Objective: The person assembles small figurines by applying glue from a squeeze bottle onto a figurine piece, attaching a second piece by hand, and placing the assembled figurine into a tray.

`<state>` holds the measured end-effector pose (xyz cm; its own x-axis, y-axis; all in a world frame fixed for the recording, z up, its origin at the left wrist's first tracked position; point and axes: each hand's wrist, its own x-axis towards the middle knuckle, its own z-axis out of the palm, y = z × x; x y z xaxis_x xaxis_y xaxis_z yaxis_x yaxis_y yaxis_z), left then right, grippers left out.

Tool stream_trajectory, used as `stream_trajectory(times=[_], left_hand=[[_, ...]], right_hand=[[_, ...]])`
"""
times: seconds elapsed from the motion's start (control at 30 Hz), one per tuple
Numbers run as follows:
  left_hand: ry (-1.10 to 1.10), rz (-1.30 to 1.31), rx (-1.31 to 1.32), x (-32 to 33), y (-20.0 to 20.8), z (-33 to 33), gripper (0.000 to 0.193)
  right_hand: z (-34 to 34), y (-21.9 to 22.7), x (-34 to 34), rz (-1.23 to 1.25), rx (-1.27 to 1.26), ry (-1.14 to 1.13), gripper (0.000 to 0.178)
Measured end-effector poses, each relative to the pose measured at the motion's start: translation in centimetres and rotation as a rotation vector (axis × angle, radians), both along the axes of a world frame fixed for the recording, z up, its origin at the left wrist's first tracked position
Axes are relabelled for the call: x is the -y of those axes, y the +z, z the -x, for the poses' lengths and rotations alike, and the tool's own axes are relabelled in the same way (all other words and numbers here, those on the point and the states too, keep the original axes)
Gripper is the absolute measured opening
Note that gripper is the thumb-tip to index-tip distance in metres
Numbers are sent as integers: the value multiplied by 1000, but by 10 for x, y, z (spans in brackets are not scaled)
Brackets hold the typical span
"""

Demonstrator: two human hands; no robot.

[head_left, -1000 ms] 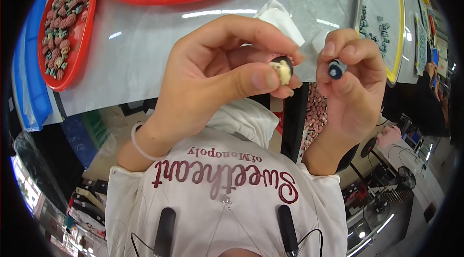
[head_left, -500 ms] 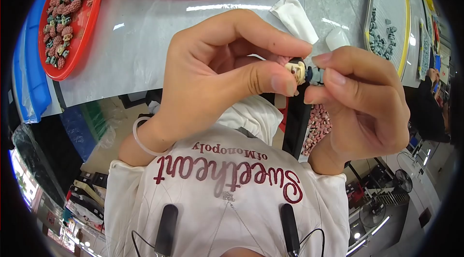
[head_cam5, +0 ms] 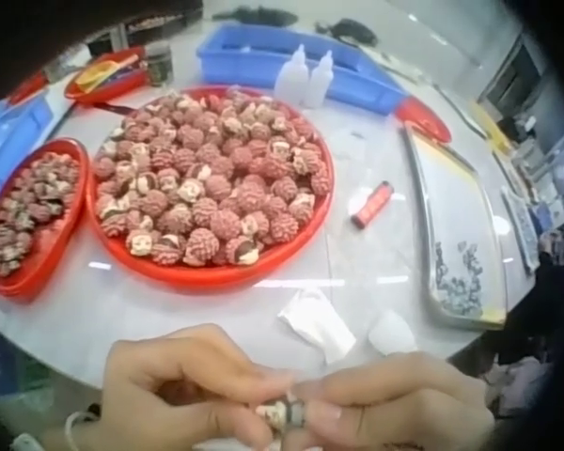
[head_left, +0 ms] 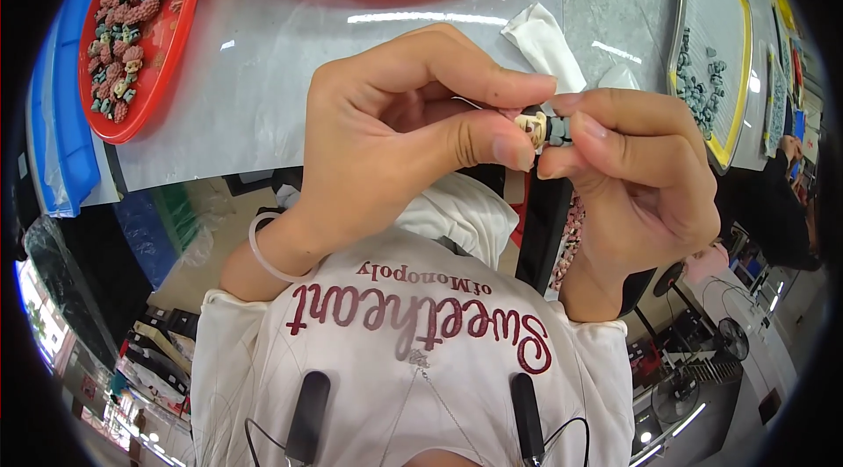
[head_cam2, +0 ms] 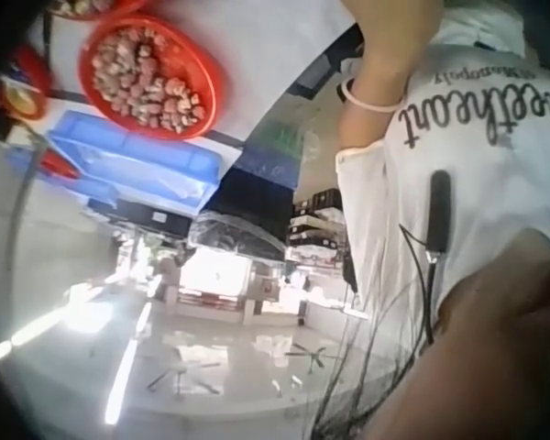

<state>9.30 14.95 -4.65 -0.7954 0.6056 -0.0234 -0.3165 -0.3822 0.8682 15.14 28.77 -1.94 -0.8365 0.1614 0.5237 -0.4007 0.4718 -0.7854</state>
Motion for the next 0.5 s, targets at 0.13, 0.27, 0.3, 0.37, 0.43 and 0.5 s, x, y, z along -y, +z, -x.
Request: stream_trajectory(times=[0.13, 0.27, 0.3, 0.37, 0.43, 0.5], left_hand=[[-54, 7, 140, 3, 8, 1, 36], [-74, -32, 83, 3, 5, 2, 39], [-75, -49, 93, 3, 4, 1, 39], [-76, -65, 105, 3, 2, 0, 39], [-48, -36, 86, 4, 3, -1, 38], [-55, -32, 85, 5, 4, 0, 37]], right_hand=[[-1, 1, 0, 74, 34, 19, 18], [-2, 4, -6, 246, 123, 85, 18], [-3, 4, -5, 247, 124, 84, 18], [-5, 4, -2, 253, 153, 62, 16], [-5, 4, 0, 221, 133, 56, 15], [-6, 2, 1, 189, 113, 50, 13]])
